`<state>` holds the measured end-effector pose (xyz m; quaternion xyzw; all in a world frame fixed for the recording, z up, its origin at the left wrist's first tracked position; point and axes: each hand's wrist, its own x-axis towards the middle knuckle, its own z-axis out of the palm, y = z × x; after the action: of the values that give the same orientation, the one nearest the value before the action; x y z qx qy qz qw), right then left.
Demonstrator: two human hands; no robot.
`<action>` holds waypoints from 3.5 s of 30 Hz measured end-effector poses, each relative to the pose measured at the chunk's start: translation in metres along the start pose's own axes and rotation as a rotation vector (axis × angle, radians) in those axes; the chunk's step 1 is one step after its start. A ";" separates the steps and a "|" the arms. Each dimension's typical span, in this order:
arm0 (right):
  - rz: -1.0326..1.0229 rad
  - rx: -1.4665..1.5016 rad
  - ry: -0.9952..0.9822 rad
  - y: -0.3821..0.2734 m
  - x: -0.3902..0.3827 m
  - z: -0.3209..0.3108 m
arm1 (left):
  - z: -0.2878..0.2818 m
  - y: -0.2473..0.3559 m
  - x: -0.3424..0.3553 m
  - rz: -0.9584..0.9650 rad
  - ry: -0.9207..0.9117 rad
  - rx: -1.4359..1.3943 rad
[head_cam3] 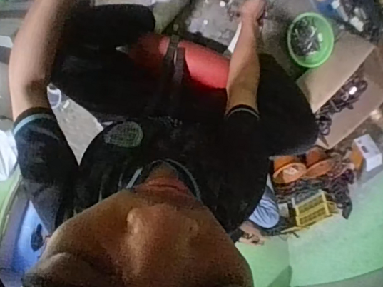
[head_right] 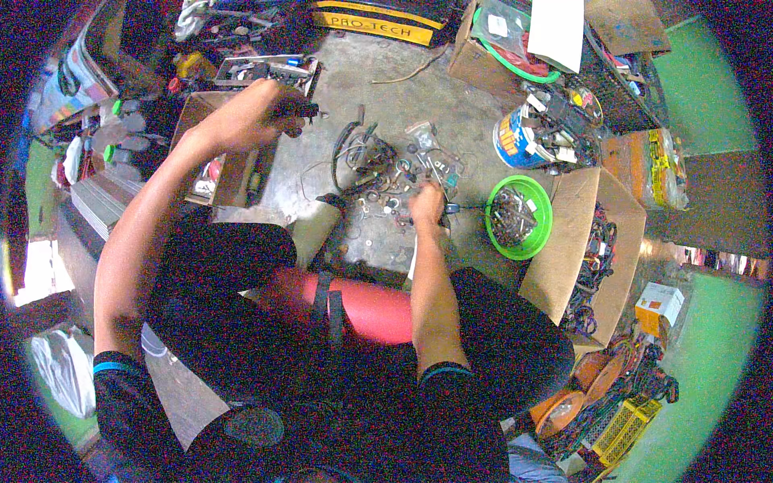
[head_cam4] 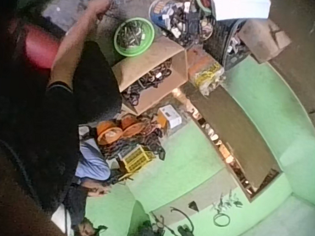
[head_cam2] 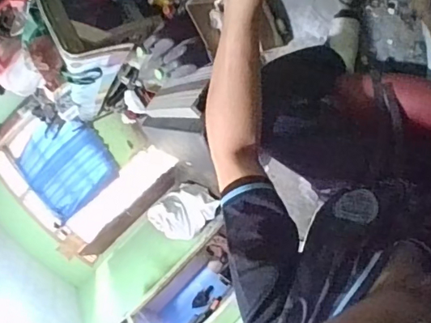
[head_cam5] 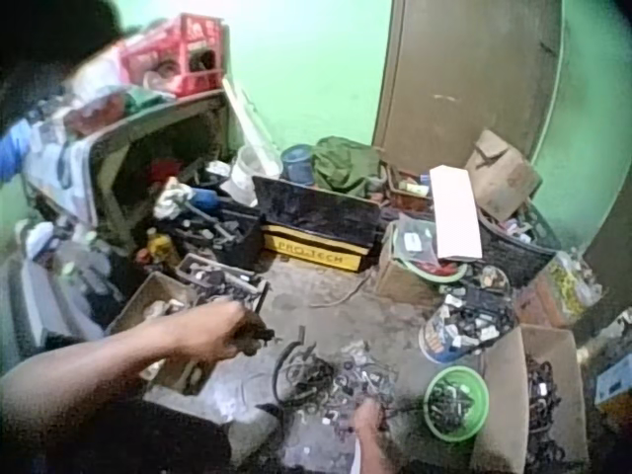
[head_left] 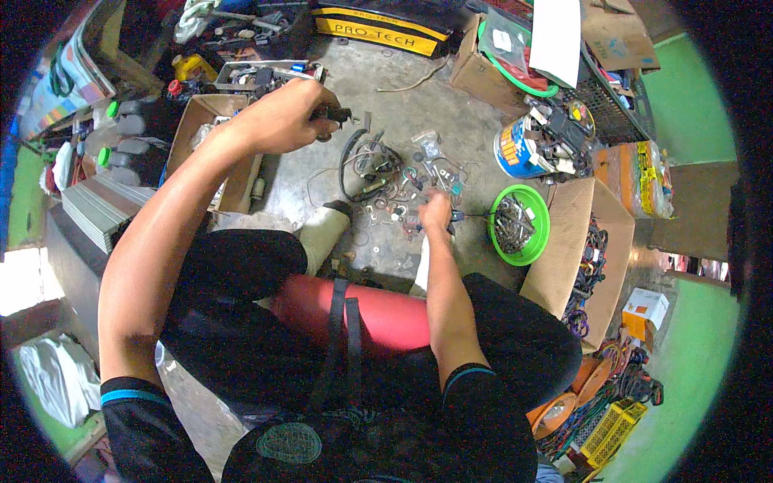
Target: The person sits on the floor and uses a yellow-handled screwdriver to adjust a small white circular component. They then handle a black electrical connector with red and black wires, manipulating the wires and the connector housing.
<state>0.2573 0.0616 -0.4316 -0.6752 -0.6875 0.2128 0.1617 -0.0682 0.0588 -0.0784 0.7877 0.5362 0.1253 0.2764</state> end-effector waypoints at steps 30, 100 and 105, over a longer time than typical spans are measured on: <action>-0.061 0.417 -0.130 -0.143 0.028 -0.184 | 0.007 -0.005 -0.009 -0.238 -0.057 -0.750; 0.148 0.117 -0.114 -0.088 0.039 0.011 | -0.002 -0.034 -0.024 -0.258 0.053 -0.090; 0.119 0.587 0.087 -0.066 0.036 -0.003 | 0.000 -0.023 -0.023 -0.139 0.037 -0.033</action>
<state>0.2010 0.0978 -0.3981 -0.6471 -0.5483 0.3823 0.3667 -0.0952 0.0445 -0.0894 0.7414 0.5925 0.1290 0.2875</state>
